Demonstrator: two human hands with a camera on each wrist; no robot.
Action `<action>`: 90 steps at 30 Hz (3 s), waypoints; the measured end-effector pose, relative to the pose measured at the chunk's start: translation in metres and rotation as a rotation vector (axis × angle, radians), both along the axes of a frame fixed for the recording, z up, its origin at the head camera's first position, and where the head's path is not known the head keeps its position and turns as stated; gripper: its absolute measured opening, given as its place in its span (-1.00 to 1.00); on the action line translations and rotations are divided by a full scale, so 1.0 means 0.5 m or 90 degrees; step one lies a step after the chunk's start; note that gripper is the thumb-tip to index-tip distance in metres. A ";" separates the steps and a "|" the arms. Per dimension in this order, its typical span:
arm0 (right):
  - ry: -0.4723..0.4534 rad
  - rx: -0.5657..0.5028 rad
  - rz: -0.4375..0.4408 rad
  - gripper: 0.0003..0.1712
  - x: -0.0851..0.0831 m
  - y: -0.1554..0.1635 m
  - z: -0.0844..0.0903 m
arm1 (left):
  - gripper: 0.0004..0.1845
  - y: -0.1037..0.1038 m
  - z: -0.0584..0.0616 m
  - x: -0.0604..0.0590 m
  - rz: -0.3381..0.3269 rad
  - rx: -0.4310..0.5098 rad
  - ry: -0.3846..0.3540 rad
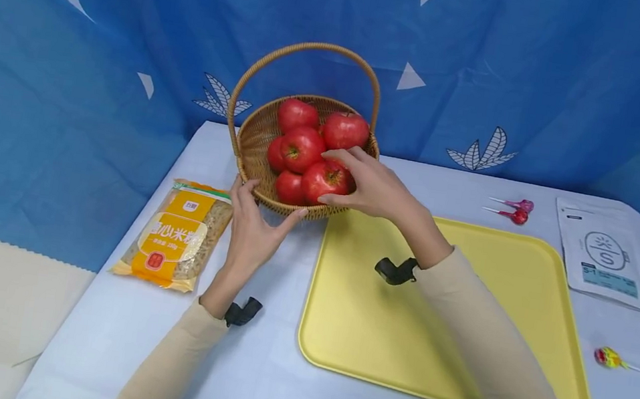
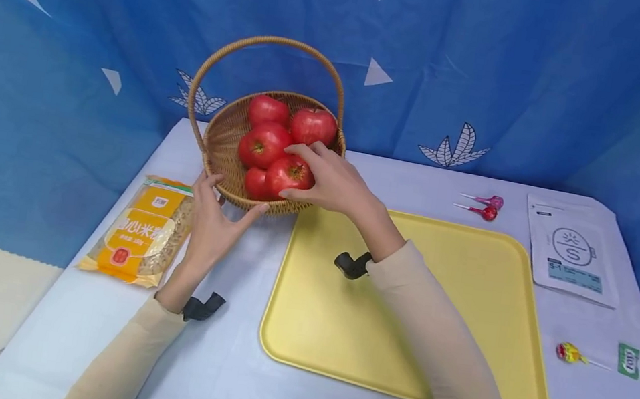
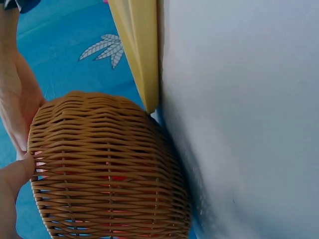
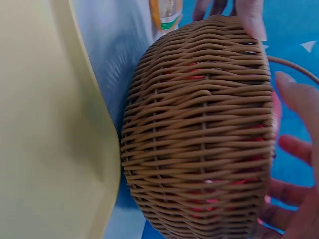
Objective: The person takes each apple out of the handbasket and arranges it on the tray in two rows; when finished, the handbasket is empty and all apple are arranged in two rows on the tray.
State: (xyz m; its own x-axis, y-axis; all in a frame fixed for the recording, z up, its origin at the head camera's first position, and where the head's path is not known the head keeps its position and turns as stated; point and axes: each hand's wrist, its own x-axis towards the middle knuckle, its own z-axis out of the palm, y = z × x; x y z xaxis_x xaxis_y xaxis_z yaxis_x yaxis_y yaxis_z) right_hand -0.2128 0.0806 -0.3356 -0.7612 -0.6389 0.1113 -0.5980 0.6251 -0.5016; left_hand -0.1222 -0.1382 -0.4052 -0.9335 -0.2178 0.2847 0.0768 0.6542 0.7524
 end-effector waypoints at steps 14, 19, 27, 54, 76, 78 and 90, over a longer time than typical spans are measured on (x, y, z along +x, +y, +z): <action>-0.013 -0.071 0.014 -0.39 -0.023 -0.017 -0.021 | 0.03 0.003 -0.002 0.004 0.007 -0.014 -0.011; -0.018 -0.080 0.006 -0.43 -0.027 -0.016 -0.015 | 0.01 0.000 -0.004 0.002 0.007 -0.015 -0.011; -0.053 0.007 0.031 -0.24 -0.031 -0.043 -0.010 | 0.00 -0.001 -0.002 -0.001 0.009 -0.019 0.003; -0.003 -0.026 -0.042 -0.25 0.098 0.143 -0.076 | 0.00 0.003 0.000 -0.005 0.007 0.007 -0.019; -0.024 0.043 -0.043 -0.20 0.083 0.126 -0.111 | 0.00 0.003 -0.004 -0.006 0.010 -0.003 -0.015; 0.001 0.001 -0.040 -0.24 0.071 0.130 -0.086 | 0.00 0.003 -0.004 -0.005 0.007 -0.002 -0.014; 0.091 -0.140 0.107 -0.16 -0.067 0.007 0.026 | -0.01 0.002 -0.006 -0.005 0.002 -0.009 -0.012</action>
